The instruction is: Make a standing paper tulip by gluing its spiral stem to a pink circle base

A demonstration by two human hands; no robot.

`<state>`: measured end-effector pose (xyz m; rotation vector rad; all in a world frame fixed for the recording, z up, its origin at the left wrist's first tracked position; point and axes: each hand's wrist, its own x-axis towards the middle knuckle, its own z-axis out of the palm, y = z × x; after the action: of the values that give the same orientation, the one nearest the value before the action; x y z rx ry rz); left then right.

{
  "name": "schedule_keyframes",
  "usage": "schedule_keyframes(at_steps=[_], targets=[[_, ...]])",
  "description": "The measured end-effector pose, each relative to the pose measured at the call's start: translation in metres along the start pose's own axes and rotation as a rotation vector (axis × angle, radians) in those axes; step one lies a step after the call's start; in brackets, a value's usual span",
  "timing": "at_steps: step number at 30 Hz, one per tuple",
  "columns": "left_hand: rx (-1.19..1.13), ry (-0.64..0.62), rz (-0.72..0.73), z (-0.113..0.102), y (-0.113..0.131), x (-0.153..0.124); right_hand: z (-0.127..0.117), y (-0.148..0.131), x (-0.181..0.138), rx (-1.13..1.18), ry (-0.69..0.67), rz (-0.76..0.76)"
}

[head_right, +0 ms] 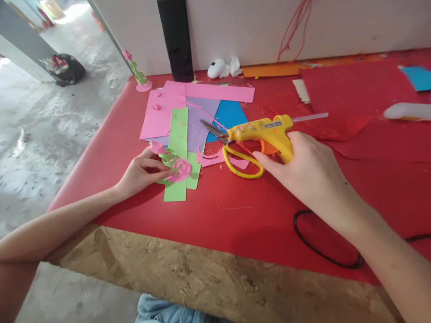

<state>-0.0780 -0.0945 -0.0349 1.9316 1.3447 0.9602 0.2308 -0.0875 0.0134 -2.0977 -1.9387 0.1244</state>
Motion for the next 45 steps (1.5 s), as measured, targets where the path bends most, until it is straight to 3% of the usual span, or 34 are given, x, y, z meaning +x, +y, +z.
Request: schedule_keyframes(at_steps=[6,12,14,17,19,22,28,45], targets=[[0.030,-0.010,-0.001,0.000,0.000,-0.001,0.018,0.039,0.030,-0.106,0.039,0.141],[0.049,-0.017,0.015,0.000,-0.001,-0.001,0.024,0.049,0.029,-0.158,0.167,0.074],[0.048,-0.014,0.015,0.000,-0.002,0.000,0.020,0.040,0.024,-0.085,0.264,-0.037],[0.045,-0.018,0.011,0.001,-0.002,0.000,0.014,0.014,0.009,0.153,0.354,-0.341],[0.045,-0.023,0.008,0.001,-0.002,0.000,0.014,-0.009,-0.006,0.287,0.324,-0.514],[0.047,-0.030,0.008,0.001,-0.001,0.000,0.018,-0.044,-0.023,0.450,0.243,-0.645],[0.050,-0.029,0.030,0.000,-0.001,0.000,0.039,-0.087,-0.026,0.837,0.050,-0.512],[0.007,-0.033,0.057,0.001,-0.002,0.002,0.056,-0.111,-0.023,0.904,-0.002,-0.449]])
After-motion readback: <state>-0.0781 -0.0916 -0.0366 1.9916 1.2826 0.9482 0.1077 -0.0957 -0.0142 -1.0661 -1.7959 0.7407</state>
